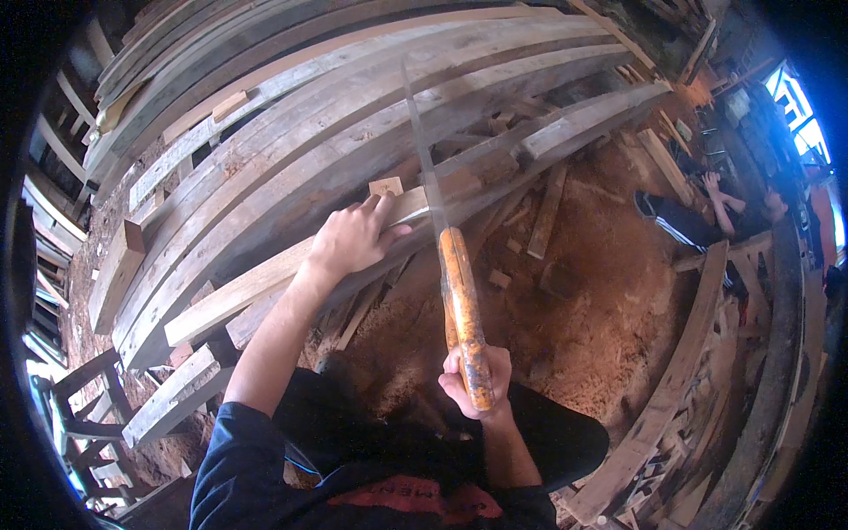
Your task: The person uses a hand saw to cut a small wooden plank resting on a workbench. They hold the plank with the left hand and saw with the right, making several cuts along the plank's length. The cut pieces remain on the bench as the person continues sawing.
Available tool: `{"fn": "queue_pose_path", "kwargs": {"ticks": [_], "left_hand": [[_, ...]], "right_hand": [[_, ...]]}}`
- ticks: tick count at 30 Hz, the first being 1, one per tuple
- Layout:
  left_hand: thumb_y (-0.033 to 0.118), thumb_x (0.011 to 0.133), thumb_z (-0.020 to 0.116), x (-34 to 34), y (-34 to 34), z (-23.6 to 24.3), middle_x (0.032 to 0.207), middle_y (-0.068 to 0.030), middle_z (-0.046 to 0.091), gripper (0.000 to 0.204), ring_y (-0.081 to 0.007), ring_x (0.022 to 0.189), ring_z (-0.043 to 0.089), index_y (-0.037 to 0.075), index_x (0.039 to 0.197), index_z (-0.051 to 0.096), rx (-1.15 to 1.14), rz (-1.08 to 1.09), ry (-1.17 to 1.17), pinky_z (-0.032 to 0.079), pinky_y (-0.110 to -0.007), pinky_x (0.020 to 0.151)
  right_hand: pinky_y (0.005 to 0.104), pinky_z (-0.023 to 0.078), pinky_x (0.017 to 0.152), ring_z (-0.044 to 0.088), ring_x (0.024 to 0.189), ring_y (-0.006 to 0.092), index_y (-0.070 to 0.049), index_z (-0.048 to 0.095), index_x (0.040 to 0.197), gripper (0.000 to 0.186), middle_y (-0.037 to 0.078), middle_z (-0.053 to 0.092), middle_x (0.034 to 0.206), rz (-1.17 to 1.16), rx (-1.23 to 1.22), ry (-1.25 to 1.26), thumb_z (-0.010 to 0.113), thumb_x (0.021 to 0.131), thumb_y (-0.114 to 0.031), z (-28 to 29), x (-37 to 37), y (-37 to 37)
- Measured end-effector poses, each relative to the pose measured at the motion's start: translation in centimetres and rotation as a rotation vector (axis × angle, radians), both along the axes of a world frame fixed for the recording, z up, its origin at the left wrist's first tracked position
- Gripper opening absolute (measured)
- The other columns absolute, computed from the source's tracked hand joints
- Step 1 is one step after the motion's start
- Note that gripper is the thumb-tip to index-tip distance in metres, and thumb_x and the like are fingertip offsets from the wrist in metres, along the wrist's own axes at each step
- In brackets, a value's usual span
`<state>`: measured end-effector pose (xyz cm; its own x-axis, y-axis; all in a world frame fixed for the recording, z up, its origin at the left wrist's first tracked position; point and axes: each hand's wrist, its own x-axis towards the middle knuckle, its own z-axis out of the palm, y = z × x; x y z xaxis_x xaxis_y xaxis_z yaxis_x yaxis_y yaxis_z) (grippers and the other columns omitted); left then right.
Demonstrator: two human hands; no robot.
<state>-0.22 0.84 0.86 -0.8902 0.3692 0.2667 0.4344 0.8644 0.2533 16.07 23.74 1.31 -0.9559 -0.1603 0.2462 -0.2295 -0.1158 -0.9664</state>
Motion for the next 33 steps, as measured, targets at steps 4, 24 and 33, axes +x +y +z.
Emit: {"fn": "queue_pose_path", "kwargs": {"ticks": [4, 24, 33], "left_hand": [[0.047, 0.093, 0.052, 0.0, 0.0, 0.1, 0.094, -0.0223, 0.064, 0.055, -0.0374, 0.075, 0.067, -0.002, 0.119, 0.049, 0.015, 0.011, -0.009, 0.055, -0.044, 0.062], [0.042, 0.094, 0.051, 0.1, 0.9, -0.1, 0.092, -0.0209, 0.065, 0.050, -0.0347, 0.074, 0.069, -0.003, 0.114, 0.050, -0.040, -0.001, 0.013, 0.057, -0.042, 0.061], [0.040, 0.093, 0.055, 0.4, 0.5, -0.1, 0.093, -0.0212, 0.065, 0.046, -0.0376, 0.073, 0.068, -0.002, 0.113, 0.051, -0.025, 0.004, 0.013, 0.056, -0.045, 0.061]], "right_hand": [[0.0260, 0.046, 0.057, 0.057, 0.060, 0.0111, -0.004, 0.056, 0.077, 0.022, 0.003, 0.057, 0.068, -0.023, 0.004, -0.042, 0.067, 0.063, 0.010, 0.3, 0.0, 0.0], [0.0268, 0.047, 0.058, 0.055, 0.062, 0.0102, -0.005, 0.054, 0.081, 0.025, 0.001, 0.055, 0.070, -0.086, -0.064, -0.015, 0.066, 0.064, 0.009, -1.7, -0.3, -0.1], [0.0253, 0.046, 0.057, 0.056, 0.062, 0.0115, -0.004, 0.054, 0.083, 0.025, 0.002, 0.055, 0.069, -0.059, -0.233, -0.105, 0.067, 0.066, 0.010, -1.5, 0.8, -1.1]]}}
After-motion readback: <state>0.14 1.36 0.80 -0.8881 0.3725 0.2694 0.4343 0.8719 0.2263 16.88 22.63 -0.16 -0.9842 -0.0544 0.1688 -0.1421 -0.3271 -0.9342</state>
